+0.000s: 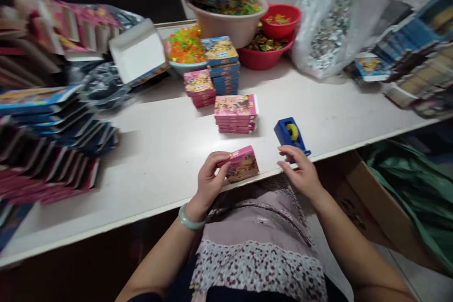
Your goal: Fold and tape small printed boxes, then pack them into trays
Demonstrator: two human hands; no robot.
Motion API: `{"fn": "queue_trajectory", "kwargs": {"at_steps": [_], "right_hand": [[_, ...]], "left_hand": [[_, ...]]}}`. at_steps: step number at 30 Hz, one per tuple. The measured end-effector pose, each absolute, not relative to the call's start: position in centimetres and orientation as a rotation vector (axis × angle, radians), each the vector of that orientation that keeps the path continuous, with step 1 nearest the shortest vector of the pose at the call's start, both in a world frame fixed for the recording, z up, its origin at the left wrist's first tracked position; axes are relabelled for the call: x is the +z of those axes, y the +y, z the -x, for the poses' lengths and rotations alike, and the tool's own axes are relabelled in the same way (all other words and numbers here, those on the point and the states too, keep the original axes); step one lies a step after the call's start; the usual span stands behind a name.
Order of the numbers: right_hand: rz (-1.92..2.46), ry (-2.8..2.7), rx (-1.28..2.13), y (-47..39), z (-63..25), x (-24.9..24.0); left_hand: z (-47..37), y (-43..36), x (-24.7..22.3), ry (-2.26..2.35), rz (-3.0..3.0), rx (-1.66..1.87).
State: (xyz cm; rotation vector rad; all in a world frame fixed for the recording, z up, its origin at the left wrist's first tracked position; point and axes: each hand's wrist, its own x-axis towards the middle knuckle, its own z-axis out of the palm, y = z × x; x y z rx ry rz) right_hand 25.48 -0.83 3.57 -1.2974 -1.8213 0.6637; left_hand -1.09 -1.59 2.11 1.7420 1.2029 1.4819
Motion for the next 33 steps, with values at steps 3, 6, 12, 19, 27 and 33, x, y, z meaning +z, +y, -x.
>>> {"fn": "queue_trajectory", "kwargs": {"at_steps": [3, 6, 12, 19, 27, 33], "right_hand": [[1.688, -1.806, 0.323, -0.9, -30.8, 3.8], [1.911, -1.859, 0.206, -0.3, -33.0, 3.4], [1.767, -1.595, 0.608, 1.1, -32.7, 1.7], [1.585, -1.323, 0.798, -0.1, -32.5, 0.3], [1.838, -1.705, 0.518, 1.4, -31.9, 3.0], [1.554, -1.160, 0.954, -0.1, -31.1, 0.8]], "left_hand": [[0.2, -1.0, 1.4, 1.176, -1.834, 1.544], [-0.1, -0.7, 0.9, 1.204, -1.920, 1.498], [0.1, -0.7, 1.1, 1.283, -1.973, 1.455], [-0.1, -0.5, 0.9, 1.304, -1.947, 1.447], [0.0, -0.4, 0.8, 1.261, -1.977, 1.421], [-0.1, -0.6, 0.9, 1.263, -1.986, 1.419]]}}
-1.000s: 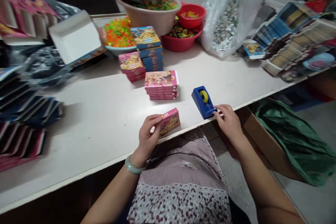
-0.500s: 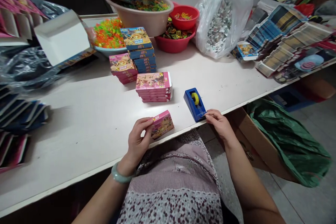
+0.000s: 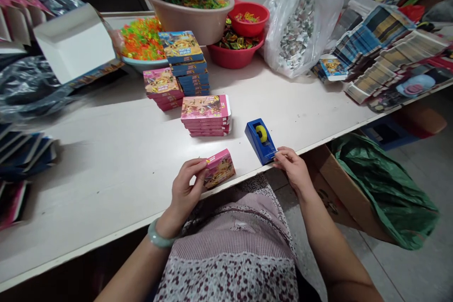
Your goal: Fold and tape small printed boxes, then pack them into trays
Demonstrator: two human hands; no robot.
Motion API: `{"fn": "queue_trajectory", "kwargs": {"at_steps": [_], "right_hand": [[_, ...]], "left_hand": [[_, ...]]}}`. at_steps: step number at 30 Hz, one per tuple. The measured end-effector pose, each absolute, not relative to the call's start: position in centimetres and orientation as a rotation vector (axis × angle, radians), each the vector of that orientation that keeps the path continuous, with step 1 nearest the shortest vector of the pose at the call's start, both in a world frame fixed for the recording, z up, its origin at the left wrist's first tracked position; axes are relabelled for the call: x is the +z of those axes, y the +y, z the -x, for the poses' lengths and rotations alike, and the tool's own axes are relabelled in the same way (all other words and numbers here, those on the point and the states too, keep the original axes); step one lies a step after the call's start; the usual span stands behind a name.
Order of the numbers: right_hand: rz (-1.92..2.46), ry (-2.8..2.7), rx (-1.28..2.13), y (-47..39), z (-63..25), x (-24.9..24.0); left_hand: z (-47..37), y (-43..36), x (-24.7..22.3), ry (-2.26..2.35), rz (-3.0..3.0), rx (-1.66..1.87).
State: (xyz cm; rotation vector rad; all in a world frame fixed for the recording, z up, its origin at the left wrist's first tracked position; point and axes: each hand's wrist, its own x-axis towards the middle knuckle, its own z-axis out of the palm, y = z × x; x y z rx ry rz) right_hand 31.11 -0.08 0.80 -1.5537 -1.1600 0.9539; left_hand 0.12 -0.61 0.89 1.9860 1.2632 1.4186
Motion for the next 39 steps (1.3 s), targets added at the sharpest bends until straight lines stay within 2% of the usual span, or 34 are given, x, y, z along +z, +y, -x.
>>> {"fn": "queue_trajectory", "kwargs": {"at_steps": [6, 9, 16, 22, 25, 30, 32, 36, 39], "right_hand": [[1.654, -1.228, 0.632, -1.7, -30.5, -0.6], [1.737, -1.344, 0.627, -2.2, -30.8, 0.0], [1.280, -1.179, 1.412, -3.1, -23.5, 5.6], [1.186, -1.113, 1.620, -0.6, -18.2, 5.6], [1.301, -1.241, 1.517, 0.3, -17.9, 4.7], [1.662, -1.868, 1.070, 2.5, -17.8, 4.7], [1.697, -2.001, 0.995, 3.4, -18.1, 4.4], [1.431, -1.828, 1.008, 4.5, -19.1, 2.8], [1.348, -1.681, 0.778, 5.6, -19.4, 1.7]], "left_hand": [[0.2, -0.5, 0.9, 1.228, -2.018, 1.405], [0.3, -0.4, 1.1, 1.200, -2.065, 1.376], [-0.2, -0.8, 1.9, 1.158, -2.130, 1.338], [0.6, -0.6, 3.2, 1.148, -2.565, 1.012], [0.8, -0.2, 3.1, 1.123, -2.616, 0.897], [1.8, 0.7, 2.5, 1.045, -2.330, 1.123], [3.6, 2.3, 3.1, 1.159, -2.131, 1.228], [9.8, 10.0, 5.8, 1.673, -1.646, 1.589], [13.8, 18.4, 7.1, 1.763, -1.584, 1.608]]}}
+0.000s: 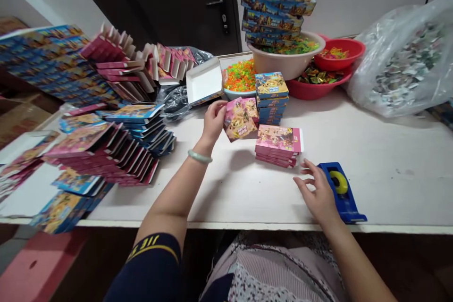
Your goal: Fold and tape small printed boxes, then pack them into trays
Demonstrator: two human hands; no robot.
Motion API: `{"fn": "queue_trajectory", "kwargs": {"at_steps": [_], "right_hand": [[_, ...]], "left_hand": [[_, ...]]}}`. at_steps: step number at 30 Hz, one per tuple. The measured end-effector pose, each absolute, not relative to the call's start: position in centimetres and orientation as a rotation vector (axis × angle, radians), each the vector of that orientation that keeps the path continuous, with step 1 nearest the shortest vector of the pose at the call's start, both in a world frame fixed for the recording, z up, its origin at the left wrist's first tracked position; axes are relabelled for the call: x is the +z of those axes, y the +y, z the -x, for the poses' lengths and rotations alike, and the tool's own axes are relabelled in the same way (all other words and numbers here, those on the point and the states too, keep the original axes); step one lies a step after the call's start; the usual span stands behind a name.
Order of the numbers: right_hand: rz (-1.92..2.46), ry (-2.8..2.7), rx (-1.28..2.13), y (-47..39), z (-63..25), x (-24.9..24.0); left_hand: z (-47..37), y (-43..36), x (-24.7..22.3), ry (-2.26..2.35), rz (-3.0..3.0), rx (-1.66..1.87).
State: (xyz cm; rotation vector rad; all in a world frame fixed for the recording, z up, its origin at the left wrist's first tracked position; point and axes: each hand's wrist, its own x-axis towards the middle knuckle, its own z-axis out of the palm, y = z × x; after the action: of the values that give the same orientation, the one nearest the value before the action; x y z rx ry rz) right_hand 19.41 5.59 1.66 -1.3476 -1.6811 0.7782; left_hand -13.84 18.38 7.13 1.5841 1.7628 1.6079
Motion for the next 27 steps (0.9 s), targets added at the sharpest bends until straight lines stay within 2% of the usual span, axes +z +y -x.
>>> {"fn": "queue_trajectory", "kwargs": {"at_steps": [3, 7, 11, 15, 17, 19, 21, 23, 27], "right_hand": [[1.380, -1.650, 0.580, 7.4, -19.2, 0.9], [1.449, -1.608, 0.556, 9.8, -18.7, 0.0], [1.485, -1.495, 0.686, 11.6, -18.1, -0.4], [1.457, -1.283, 0.856, 12.8, -17.2, 0.1], [1.397, -1.177, 0.960, 13.0, -16.6, 0.9], [1.309, -1.120, 1.046, 12.7, -16.1, 2.3], [1.214, -1.130, 1.099, 11.8, -15.6, 4.1], [1.123, -1.155, 1.141, 10.6, -15.1, 5.9], [1.013, -1.102, 1.300, 8.3, -14.0, 8.6]], "left_hand": [[15.3, 25.6, 6.8, 1.835, -1.528, 1.451], [15.1, 30.3, 5.0, 1.878, -1.497, 1.360], [15.0, 30.9, 3.9, 1.866, -1.431, 1.605], [12.8, 26.4, 4.3, 1.809, -1.431, 1.960], [10.2, 22.2, 4.9, 1.657, -1.847, 1.813], [7.3, 17.5, 5.4, 1.296, -2.451, 1.354], [5.2, 13.5, 5.8, 1.126, -2.758, 1.053], [4.2, 10.7, 6.1, 1.083, -2.863, 1.006], [4.5, 7.6, 7.0, 1.041, -2.805, 1.169]]}}
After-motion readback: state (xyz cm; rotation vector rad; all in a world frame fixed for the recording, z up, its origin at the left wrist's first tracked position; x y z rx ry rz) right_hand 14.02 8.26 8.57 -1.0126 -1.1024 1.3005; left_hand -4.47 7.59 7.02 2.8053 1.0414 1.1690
